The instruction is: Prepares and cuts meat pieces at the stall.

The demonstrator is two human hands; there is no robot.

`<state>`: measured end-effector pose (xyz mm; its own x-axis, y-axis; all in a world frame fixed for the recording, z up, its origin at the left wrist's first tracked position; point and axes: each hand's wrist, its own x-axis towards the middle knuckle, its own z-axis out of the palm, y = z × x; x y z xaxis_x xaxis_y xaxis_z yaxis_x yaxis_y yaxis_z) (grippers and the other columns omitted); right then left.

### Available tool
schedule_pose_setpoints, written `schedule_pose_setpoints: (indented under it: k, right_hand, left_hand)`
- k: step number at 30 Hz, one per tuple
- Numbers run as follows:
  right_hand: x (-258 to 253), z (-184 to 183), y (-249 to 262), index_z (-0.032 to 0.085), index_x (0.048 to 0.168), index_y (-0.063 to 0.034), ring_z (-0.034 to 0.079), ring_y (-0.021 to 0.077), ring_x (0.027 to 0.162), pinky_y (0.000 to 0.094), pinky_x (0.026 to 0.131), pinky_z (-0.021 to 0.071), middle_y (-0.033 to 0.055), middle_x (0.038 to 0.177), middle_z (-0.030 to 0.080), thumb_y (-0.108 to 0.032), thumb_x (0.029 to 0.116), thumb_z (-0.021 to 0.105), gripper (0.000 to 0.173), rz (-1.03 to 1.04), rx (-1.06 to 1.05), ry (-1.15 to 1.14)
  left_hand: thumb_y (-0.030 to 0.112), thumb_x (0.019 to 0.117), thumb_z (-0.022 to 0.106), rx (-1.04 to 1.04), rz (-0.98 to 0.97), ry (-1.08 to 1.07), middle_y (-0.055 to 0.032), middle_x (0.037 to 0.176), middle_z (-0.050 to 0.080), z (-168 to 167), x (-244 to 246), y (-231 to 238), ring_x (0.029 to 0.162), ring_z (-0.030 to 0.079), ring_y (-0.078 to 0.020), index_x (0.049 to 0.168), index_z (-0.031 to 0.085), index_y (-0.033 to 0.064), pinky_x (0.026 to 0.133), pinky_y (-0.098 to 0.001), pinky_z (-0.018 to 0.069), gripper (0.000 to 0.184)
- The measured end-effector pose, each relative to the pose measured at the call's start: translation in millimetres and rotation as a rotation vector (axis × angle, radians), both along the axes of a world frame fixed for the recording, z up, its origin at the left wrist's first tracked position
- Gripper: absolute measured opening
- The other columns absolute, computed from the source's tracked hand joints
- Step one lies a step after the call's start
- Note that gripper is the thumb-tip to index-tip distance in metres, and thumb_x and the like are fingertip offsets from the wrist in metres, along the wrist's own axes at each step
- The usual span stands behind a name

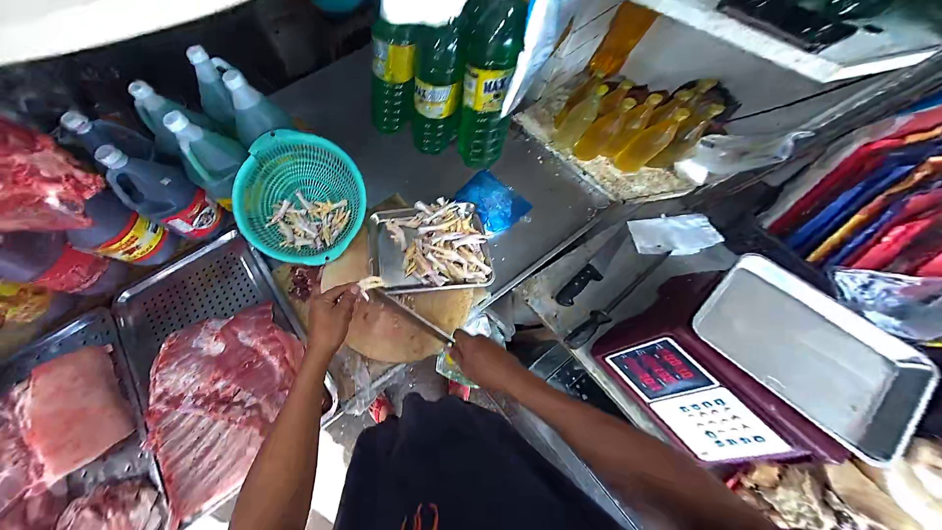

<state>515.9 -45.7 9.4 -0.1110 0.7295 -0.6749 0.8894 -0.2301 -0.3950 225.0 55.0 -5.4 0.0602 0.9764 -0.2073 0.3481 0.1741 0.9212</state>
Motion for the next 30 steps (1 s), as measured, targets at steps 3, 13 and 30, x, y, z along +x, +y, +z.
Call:
schedule_pose_setpoints:
  k: [3, 13, 30]
  right_hand:
    - [-5, 19, 13, 0.056, 0.123, -0.0041, 0.068, 0.0387, 0.096, 0.0601, 0.083, 0.0553, 0.0197, 0.099, 0.067, -0.045, 0.1087, 0.043, 0.045, 0.027, 0.016, 0.004]
    - [-22, -13, 1, 0.055, 0.124, -0.0049, 0.07, 0.0393, 0.1, 0.0586, 0.084, 0.057, 0.0195, 0.101, 0.069, -0.046, 0.1102, 0.035, 0.048, 0.153, 0.045, -0.06]
    - [-27, -8, -35, 0.054, 0.125, -0.0031, 0.07, 0.0385, 0.101, 0.0572, 0.086, 0.0569, 0.0197, 0.103, 0.068, -0.044, 0.1106, 0.035, 0.047, 0.048, -0.012, -0.025]
  left_hand:
    - [0.03, 0.1024, 0.064, -0.156, -0.235, 0.441, -0.0113, 0.11, 0.075, -28, -10, -39, 0.103, 0.072, -0.0225, 0.12, 0.075, 0.0077, 0.098, -0.0449, 0.0563, 0.03]
    - [0.025, 0.1046, 0.055, -0.17, -0.547, 0.92, -0.0184, 0.126, 0.066, -17, 11, -26, 0.119, 0.064, -0.0366, 0.123, 0.072, 0.0073, 0.101, -0.0569, 0.0526, 0.031]
    - [0.048, 0.0994, 0.051, -0.596, -0.419, 0.882, -0.0224, 0.113, 0.069, -13, 24, -38, 0.112, 0.067, -0.0395, 0.098, 0.069, 0.0011, 0.089, -0.0645, 0.0524, 0.05]
